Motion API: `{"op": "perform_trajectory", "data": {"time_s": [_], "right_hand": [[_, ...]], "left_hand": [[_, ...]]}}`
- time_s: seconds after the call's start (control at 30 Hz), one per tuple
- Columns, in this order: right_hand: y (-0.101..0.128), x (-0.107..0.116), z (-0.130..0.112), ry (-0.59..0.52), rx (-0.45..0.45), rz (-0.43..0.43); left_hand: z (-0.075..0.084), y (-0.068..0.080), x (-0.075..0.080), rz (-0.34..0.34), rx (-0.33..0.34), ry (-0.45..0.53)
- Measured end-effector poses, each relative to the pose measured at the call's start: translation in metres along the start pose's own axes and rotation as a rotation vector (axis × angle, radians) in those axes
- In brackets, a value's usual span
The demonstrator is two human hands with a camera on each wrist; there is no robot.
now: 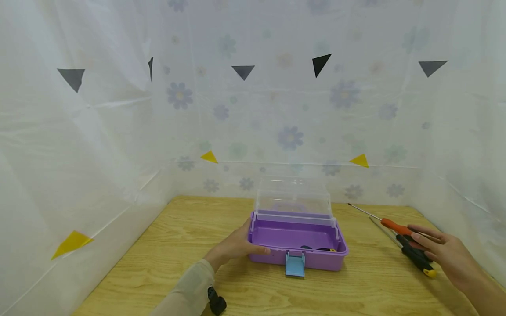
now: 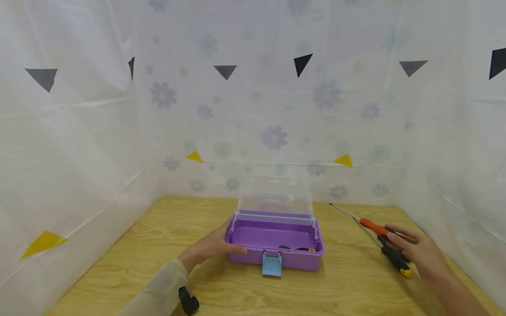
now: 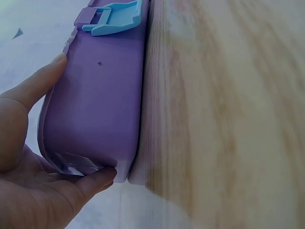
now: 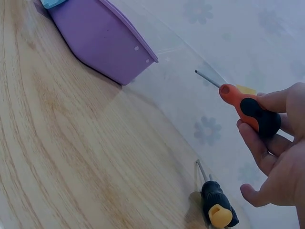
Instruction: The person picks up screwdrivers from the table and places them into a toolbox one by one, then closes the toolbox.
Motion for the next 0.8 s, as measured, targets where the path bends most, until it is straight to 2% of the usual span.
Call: {"op": "perform_trajectory", "data": {"time_s": [0.2, 0.47, 0.7, 0.8], "right_hand": [[-0.002, -0.005, -0.007, -0.017, 0.01, -0.029], [-0.005, -0.01, -0.01, 0.022, 0.021, -0.038], [-0.006, -0.015, -0.014, -0.118, 0.1, -0.088], [-0.007, -0.017, -0.016, -0.129, 0.108, -0.103]], "left_hand": [[0.0, 0.0, 0.0, 0.005, 0.004, 0.001], [0.0, 0.001, 0.0, 0.005, 0.019, 0.001], [0.001, 0.001, 0.0, -0.001, 0.002, -0.008], [0.0, 0.001, 0.0, 0.0, 0.001, -0.011]]}}
Point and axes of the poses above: each hand's wrist, its own y-axis away from the middle knuckle, its own x-axis out of the back of the hand, z = x × y, the point moved 5 cm from there along -y, towards the middle knuckle, and after that the axes turned 15 degrees about -z, right-handed, at the moved point
